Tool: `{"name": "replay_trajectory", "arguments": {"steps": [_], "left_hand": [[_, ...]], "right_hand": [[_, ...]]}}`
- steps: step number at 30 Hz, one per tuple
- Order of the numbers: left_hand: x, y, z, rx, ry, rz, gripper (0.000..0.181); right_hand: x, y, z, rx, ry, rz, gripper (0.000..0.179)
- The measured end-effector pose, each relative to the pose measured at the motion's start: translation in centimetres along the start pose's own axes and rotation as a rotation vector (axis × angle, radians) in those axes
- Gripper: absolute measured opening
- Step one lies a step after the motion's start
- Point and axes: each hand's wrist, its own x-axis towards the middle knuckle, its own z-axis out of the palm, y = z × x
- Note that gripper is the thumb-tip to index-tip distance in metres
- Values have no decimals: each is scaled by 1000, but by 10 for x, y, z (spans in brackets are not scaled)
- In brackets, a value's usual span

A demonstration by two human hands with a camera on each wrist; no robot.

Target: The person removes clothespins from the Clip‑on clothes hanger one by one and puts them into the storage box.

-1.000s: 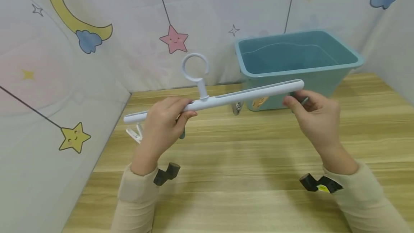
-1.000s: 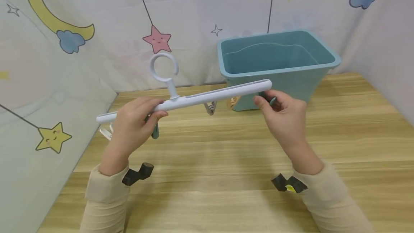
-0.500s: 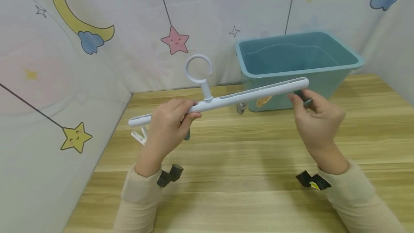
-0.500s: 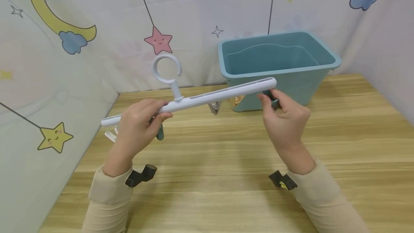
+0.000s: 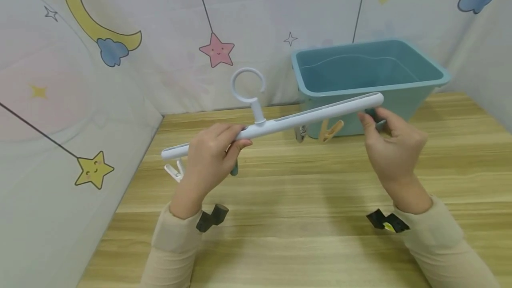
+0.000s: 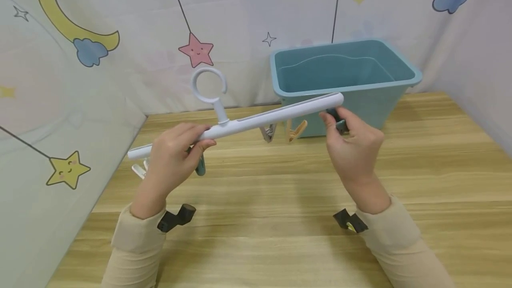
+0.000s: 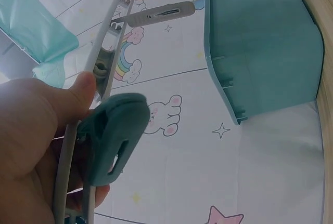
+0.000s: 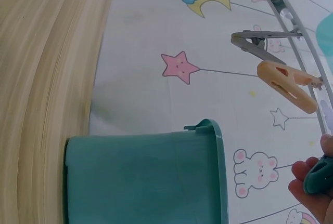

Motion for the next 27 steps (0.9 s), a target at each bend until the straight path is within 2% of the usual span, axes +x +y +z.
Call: {"name": "replay_trajectory", "arguments": {"steps": [5, 9, 14, 19, 25, 27], "left_hand": [[0, -2, -1, 10, 6, 4, 40], [0, -4, -2, 18, 13, 5, 51], [0, -5, -3, 20, 21, 7, 50], [0, -8, -4, 35, 39, 4, 52], [1, -11, -8, 41, 47, -8, 54], [1, -11, -10, 39, 45, -14, 53]], "right_hand": [[3, -2, -4, 59, -116, 55, 13], [5, 1, -7, 66, -166, 94, 13], [7, 4, -11, 68, -213, 131, 17], [12, 8, -15, 62, -298, 140, 19], [27, 16, -20, 21, -430, 148, 21], [34, 20, -20, 25, -452, 181, 23]]}}
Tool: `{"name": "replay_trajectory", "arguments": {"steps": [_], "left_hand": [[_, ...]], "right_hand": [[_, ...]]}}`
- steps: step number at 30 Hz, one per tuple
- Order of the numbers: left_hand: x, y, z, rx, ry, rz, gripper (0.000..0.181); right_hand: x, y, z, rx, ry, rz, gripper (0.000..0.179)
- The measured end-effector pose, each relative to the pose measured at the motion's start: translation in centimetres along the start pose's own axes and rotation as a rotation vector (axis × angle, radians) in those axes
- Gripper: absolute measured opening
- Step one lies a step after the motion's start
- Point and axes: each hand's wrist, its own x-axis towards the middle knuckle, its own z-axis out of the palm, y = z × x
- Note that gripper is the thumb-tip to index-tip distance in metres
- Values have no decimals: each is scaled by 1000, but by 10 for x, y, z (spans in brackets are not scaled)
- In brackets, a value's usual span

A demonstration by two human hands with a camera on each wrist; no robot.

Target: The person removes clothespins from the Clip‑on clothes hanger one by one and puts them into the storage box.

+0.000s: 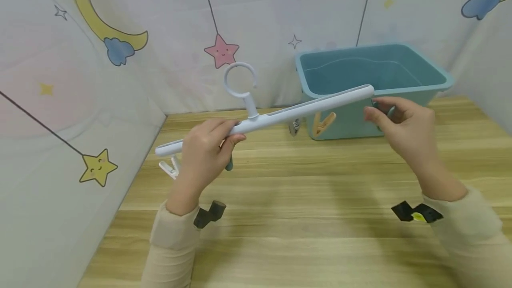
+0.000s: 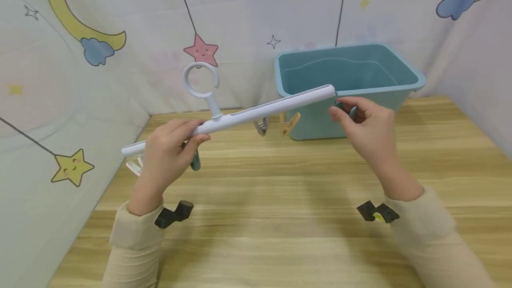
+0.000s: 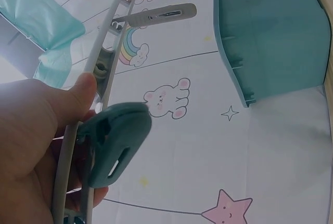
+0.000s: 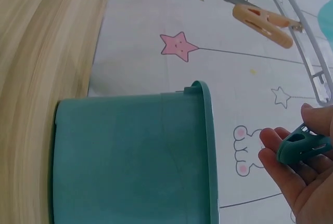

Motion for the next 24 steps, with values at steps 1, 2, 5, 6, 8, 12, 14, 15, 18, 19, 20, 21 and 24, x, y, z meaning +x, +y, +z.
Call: {"name": "replay_trajectory", "arguments": {"steps": [1, 2, 5, 6, 8, 12, 14, 15, 18, 19, 20, 21, 24], "left_hand": [[0, 0, -1, -2, 2, -2, 53], [0, -1, -1, -4, 4, -4, 52], [0, -1, -3, -2, -1, -10, 51], [0, -1, -4, -5, -1, -13, 50], [0, -1, -5, -2, -5, -17, 46], [-1, -1, -6, 0, -5, -28, 36], [0, -1, -6, 2, -6, -30, 34], [0, -1, -7, 2, -5, -30, 34], [0, -1, -7, 0, -6, -27, 34], [0, -1, -7, -2, -7, -26, 34], [0, -1, -7, -5, -7, -25, 35], [0, -1, -7, -7, -8, -24, 36], [1, -1, -7, -8, -9, -21, 38]], "right_hand": [[4, 1, -2, 4, -6, 16, 24], [8, 2, -4, 9, -14, 36, 25], [20, 5, -9, 13, -37, 113, 30], [25, 6, -11, 5, -47, 144, 31], [34, 9, -14, 21, -74, 193, 33], [51, 13, -20, 9, -135, 299, 41], [58, 15, -21, 3, -171, 347, 46], [61, 16, -22, -6, -189, 370, 49], [69, 20, -22, -20, -230, 413, 53], [71, 21, -21, -23, -241, 416, 53], [73, 23, -21, -32, -248, 414, 54], [75, 24, -20, -42, -254, 408, 54], [79, 29, -18, -56, -257, 399, 54]]}}
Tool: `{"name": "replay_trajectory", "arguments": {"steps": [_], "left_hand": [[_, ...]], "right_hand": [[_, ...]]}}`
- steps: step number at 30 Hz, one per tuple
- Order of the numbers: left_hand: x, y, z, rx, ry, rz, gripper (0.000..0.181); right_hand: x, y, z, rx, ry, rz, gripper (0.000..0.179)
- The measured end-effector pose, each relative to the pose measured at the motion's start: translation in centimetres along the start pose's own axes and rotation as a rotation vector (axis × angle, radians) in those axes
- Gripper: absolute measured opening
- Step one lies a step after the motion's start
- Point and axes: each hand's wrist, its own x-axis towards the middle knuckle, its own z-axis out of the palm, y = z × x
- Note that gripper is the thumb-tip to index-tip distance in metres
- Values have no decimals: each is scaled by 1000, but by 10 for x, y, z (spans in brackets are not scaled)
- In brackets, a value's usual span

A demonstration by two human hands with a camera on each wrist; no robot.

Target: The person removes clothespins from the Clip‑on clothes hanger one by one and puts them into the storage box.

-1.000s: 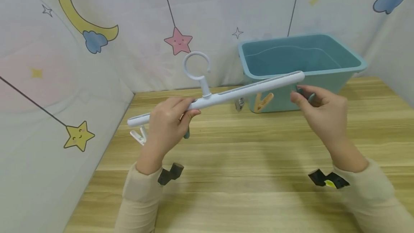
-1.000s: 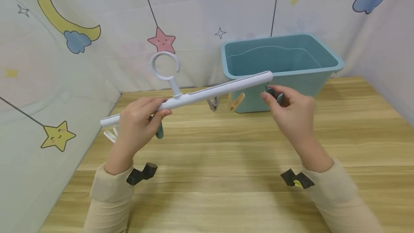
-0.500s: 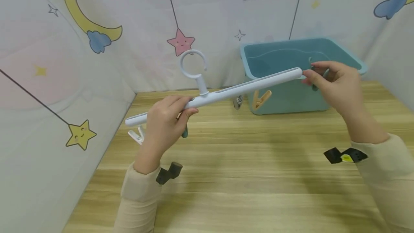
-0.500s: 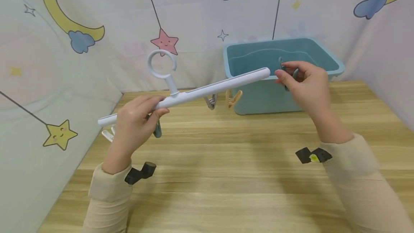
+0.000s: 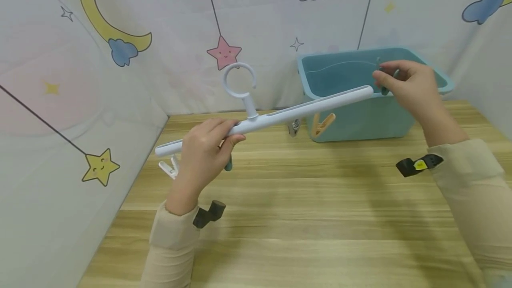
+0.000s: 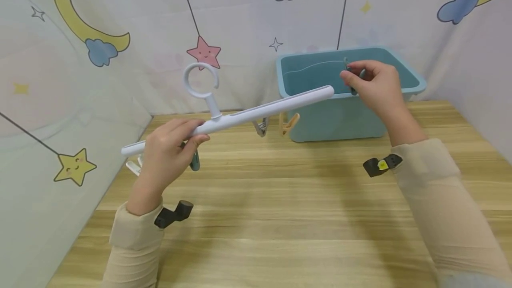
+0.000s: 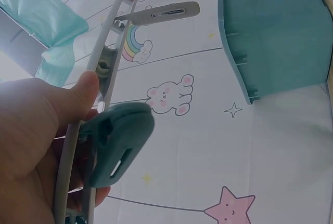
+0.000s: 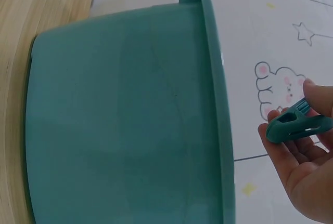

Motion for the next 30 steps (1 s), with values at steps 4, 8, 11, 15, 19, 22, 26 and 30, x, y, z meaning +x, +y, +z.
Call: {"name": "replay_trajectory", "arguments": {"steps": [4, 8, 11, 15, 19, 22, 26, 30], "left_hand": [[0, -1, 0, 1, -1, 4, 43], [0, -1, 0, 5, -7, 4, 51], [0, -2, 0, 6, -11, 0, 43], [-1, -2, -1, 4, -13, -11, 33], [0, -2, -1, 4, -10, -12, 32], [0, -1, -1, 1, -10, -10, 32], [0, -1, -1, 5, -17, -10, 32], [0, -1, 0, 9, -14, -11, 32]], "right_hand": [[6, 4, 4, 18, 15, 12, 53], [11, 7, 7, 2, 26, 11, 56], [15, 9, 10, -37, 21, 13, 60], [18, 10, 12, -78, 10, 20, 62], [19, 11, 12, -95, 1, 23, 60], [21, 12, 12, -103, 3, 23, 59], [23, 12, 13, -143, 12, 10, 58], [24, 12, 15, -190, -2, -17, 57]]}}
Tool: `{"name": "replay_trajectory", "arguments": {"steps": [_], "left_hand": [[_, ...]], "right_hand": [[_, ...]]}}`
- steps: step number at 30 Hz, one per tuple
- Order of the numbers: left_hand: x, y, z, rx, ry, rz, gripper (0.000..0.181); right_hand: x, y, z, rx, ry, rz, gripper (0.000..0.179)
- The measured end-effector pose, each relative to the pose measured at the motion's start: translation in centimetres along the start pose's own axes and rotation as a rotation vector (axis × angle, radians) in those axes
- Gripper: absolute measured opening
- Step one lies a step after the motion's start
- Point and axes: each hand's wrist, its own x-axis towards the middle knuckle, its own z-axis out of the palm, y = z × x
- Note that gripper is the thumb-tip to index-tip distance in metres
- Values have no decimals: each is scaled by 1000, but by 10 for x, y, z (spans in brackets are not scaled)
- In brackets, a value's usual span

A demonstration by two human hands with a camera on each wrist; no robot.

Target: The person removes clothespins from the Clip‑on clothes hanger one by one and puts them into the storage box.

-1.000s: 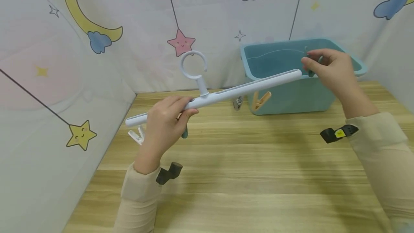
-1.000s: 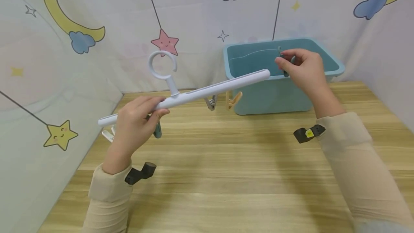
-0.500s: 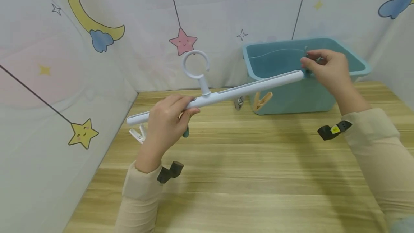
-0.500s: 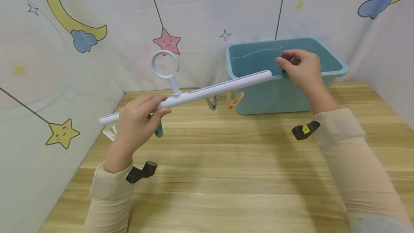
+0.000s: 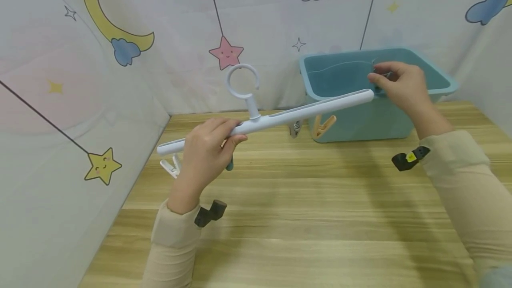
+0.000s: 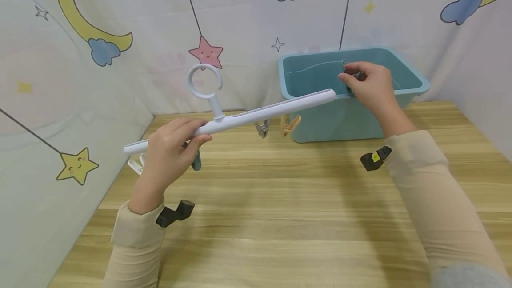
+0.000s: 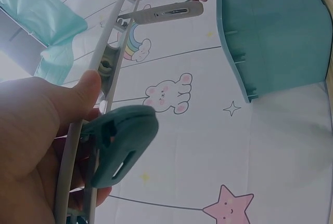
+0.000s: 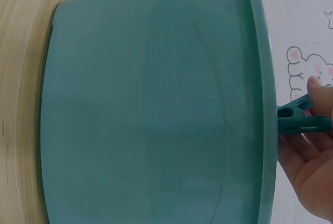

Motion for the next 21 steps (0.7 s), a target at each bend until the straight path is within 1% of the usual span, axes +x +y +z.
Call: {"name": "replay_trajectory", "arguments": {"steps": [7, 14, 21], "left_hand": [[0, 1, -1, 5, 3, 2, 32], [0, 0, -1, 2, -5, 0, 31], [-1, 0, 0, 14, -7, 0, 32]], "right_hand": [[3, 7, 6, -40, -53, -34, 54], [4, 10, 8, -81, -115, -54, 57], [1, 9, 8, -66, -168, -37, 59]]}}
